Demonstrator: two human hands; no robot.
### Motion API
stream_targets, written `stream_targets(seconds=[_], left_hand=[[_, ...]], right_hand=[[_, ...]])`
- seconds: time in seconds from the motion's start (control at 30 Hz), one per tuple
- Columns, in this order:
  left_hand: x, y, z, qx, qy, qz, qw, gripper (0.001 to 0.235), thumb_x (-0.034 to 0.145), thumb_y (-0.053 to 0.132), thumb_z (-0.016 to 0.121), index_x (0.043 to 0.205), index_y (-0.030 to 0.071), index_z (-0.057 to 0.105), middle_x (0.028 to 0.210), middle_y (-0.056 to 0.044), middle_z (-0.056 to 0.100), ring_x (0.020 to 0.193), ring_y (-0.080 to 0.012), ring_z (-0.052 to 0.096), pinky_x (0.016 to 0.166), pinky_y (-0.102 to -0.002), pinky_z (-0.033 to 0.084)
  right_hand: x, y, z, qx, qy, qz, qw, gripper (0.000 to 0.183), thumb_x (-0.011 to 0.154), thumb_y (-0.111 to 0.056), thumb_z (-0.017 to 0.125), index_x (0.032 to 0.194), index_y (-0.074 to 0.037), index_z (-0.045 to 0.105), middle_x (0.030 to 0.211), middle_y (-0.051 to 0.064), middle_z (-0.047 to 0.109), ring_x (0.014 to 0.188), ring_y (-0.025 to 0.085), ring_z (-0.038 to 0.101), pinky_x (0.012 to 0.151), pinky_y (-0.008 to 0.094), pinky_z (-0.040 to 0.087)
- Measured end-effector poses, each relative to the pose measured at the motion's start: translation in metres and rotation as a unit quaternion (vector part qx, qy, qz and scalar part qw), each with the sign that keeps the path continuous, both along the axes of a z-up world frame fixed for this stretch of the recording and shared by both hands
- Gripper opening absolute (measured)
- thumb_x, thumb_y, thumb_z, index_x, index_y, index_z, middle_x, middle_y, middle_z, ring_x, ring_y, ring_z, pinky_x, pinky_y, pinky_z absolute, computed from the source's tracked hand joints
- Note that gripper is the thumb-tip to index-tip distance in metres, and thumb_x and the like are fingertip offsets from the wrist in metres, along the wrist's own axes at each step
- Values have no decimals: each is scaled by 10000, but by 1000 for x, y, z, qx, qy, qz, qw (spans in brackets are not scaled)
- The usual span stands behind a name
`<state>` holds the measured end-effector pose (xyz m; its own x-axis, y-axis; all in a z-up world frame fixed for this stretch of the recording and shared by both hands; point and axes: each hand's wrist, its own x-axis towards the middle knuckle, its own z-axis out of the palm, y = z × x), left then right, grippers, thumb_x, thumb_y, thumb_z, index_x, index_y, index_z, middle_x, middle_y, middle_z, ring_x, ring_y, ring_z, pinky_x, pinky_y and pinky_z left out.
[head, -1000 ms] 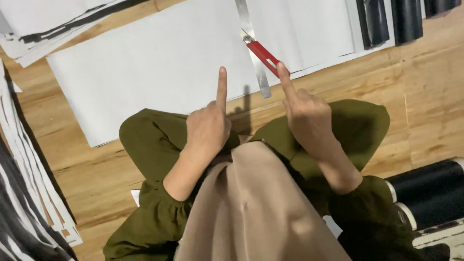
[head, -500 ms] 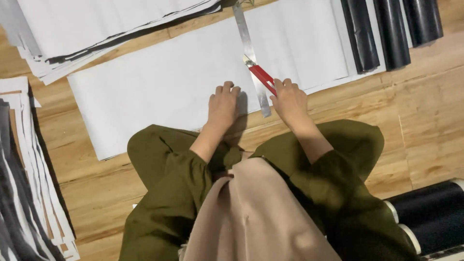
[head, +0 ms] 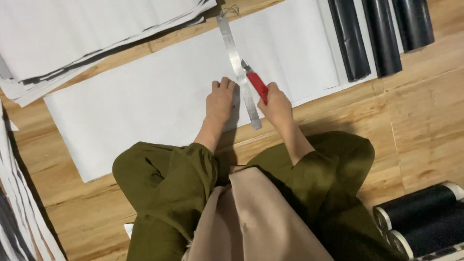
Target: Trimming a large sheet of paper using a metal ruler and a utility knife while sitting on the floor.
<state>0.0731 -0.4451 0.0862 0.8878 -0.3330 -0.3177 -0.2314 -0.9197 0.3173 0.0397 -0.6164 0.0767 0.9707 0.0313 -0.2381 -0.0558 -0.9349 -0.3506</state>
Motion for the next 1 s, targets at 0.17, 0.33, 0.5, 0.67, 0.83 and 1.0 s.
stream_targets(seconds=[0.17, 0.33, 0.5, 0.67, 0.83, 1.0], left_hand=[[-2, 6, 19, 30, -39, -16, 999, 631, 619, 144, 795, 1168, 100, 487, 1166, -108, 447, 1044, -314, 446, 691, -434, 548], [7, 5, 23, 72, 3, -28, 997, 639, 662, 208, 776, 1194, 156, 426, 1300, -80, 340, 1158, -312, 358, 856, -492, 452], [14, 0, 27, 108, 16, -22, 994, 668, 639, 209, 791, 1185, 164, 410, 1374, -79, 291, 1223, -325, 296, 915, -576, 388], [15, -2, 23, 131, 26, -27, 991, 814, 605, 254, 814, 1264, 155, 347, 1373, -75, 282, 1215, -329, 288, 877, -598, 419], [16, -4, 24, 139, 40, -23, 989, 862, 607, 269, 812, 1302, 151, 317, 1377, -71, 274, 1218, -328, 281, 881, -600, 422], [18, -5, 23, 141, 33, -33, 989, 933, 594, 281, 816, 1343, 158, 273, 1361, -64, 270, 1205, -326, 289, 878, -602, 428]], right_hand=[[-1, -18, 6, 196, 52, -209, 957, 263, 812, -181, 497, 1025, -45, 427, 865, 236, 563, 894, 441, 567, 723, 515, 443], [-5, 0, -3, 253, 16, -253, 934, 251, 721, -289, 697, 792, -103, 543, 677, 103, 589, 690, 262, 608, 611, 346, 483], [-2, 6, -9, 224, 42, -249, 941, 372, 652, -357, 766, 751, -72, 548, 660, 129, 604, 669, 309, 621, 590, 379, 493], [-2, 8, -1, 188, 64, -227, 954, 331, 668, -291, 770, 775, -56, 563, 664, 109, 623, 698, 293, 644, 612, 375, 515], [1, 2, -13, 184, 69, -212, 957, 328, 675, -294, 773, 732, -61, 550, 623, 104, 602, 662, 293, 641, 589, 373, 514], [7, 1, -6, 200, 91, -214, 952, 294, 684, -245, 771, 717, -54, 550, 591, 90, 599, 556, 243, 630, 530, 318, 506]])
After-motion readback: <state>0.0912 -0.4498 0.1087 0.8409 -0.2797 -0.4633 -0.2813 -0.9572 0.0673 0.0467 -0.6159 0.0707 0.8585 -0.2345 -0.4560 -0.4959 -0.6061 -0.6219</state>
